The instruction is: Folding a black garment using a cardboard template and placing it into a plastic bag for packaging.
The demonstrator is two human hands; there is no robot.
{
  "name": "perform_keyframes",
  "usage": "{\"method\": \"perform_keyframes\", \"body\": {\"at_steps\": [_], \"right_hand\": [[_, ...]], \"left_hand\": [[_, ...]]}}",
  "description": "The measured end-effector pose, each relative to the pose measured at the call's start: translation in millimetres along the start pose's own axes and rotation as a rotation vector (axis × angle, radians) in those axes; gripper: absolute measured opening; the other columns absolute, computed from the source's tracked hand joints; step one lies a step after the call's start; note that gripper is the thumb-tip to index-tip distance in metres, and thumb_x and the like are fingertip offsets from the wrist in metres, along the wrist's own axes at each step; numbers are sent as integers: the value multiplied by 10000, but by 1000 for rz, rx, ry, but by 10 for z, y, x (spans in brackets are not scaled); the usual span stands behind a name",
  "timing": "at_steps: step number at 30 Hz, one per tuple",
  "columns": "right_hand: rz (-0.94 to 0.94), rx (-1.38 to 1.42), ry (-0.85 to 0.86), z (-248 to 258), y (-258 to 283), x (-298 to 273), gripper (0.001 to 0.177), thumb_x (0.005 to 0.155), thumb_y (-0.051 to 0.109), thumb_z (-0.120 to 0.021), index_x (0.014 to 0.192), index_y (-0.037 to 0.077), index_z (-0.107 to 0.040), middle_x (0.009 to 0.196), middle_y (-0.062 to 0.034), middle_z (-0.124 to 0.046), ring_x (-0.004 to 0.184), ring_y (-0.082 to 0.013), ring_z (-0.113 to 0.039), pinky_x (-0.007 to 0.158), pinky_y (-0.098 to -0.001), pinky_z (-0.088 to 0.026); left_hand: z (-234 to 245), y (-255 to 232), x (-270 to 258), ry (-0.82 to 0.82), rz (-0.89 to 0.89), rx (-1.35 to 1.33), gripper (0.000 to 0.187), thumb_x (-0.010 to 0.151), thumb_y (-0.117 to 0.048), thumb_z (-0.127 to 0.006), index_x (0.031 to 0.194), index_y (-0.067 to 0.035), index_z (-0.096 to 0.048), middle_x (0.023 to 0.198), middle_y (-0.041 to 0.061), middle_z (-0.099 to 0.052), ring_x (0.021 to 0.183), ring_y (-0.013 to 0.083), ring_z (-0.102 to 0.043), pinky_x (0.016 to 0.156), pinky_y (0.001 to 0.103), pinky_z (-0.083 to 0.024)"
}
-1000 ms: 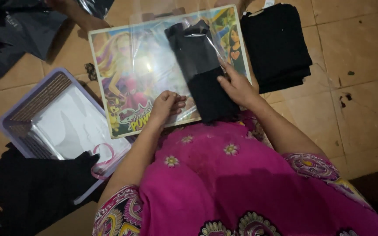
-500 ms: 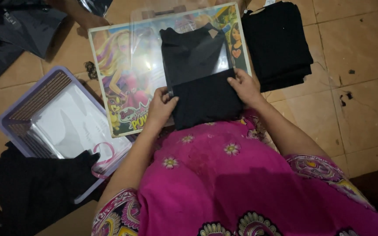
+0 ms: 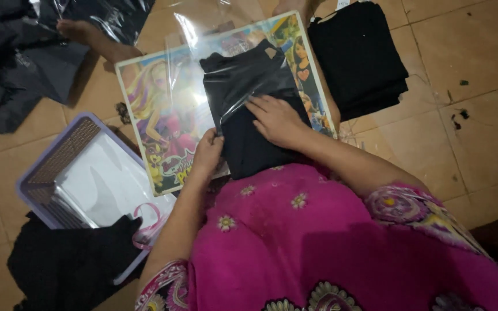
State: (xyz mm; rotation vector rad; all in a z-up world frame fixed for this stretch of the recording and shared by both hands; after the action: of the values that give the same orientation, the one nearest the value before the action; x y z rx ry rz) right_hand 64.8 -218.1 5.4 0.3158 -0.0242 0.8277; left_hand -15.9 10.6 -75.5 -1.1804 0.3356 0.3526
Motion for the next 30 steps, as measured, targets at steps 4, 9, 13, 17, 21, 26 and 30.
{"method": "perform_keyframes", "body": {"at_steps": [4,9,13,17,21,26,30], "right_hand": [[-27,38,45,-165,87,463,629,1029,286,-546,1586,46,-381,1537,-249,-492,1429,-410,-463,1138,-554,-351],[103,74,-8,-697,17,998,649,1017,299,-568,1593,74,-372,1542,-231,-502,1463,-384,-438,1180,-550,-312],[122,12,-10,-674,50,1049,669,1019,373,-551,1605,118,-354,1593,-202,-436,1512,-348,-363,1204,-556,-282],[79,-51,25,-347,185,760,713,1003,420,-602,1603,128,-350,1628,-205,-378,1526,-342,-339,1222,-562,-232],[124,122,126,-46,139,178,605,1019,437,-544,1524,110,-478,1524,-226,-497,1440,-380,-462,1143,-574,-367],[-91,143,-320,119,-571,-291,430,967,254,-717,1368,119,-638,1255,-128,-698,1198,-312,-648,1071,-467,-447],[-637,494,-47,141,-923,-409,571,1006,328,-685,1540,216,-518,1229,-75,-707,1090,-222,-704,898,-372,-539]], "left_hand": [[-4,18,50,10,-35,-16,461,983,-264,-528,1384,-51,-608,1221,300,-688,1220,478,-617,1042,583,-455],[-82,280,215,42,-81,-37,388,994,-255,-564,1330,-78,-639,1157,262,-717,1148,390,-663,1000,520,-490],[-100,436,267,35,-33,-53,391,996,-285,-570,1337,-108,-643,1145,221,-726,1130,345,-667,994,500,-498],[-139,397,313,27,62,36,544,893,-460,-743,1354,-196,-627,1080,129,-745,1131,310,-688,983,468,-526],[-146,97,159,11,74,-15,536,908,-327,-717,1406,-185,-580,1233,223,-712,1245,373,-638,1057,498,-506],[0,-303,-157,19,20,-124,571,916,-213,-698,1447,-95,-523,1301,274,-669,1291,386,-601,1103,524,-469],[-61,44,59,36,5,-243,606,919,-155,-700,1481,-65,-492,1347,263,-648,1325,358,-576,1135,518,-441]]}}
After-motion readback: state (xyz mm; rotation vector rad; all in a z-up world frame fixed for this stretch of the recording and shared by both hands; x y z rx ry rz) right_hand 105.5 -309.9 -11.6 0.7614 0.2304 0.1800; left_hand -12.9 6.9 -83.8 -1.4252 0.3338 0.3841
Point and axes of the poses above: each hand's wrist, its own x-axis towards the middle knuckle, its own z-axis out of the back of the hand, y = z × x, the point moved 2 cm from there along x, towards the middle knuckle
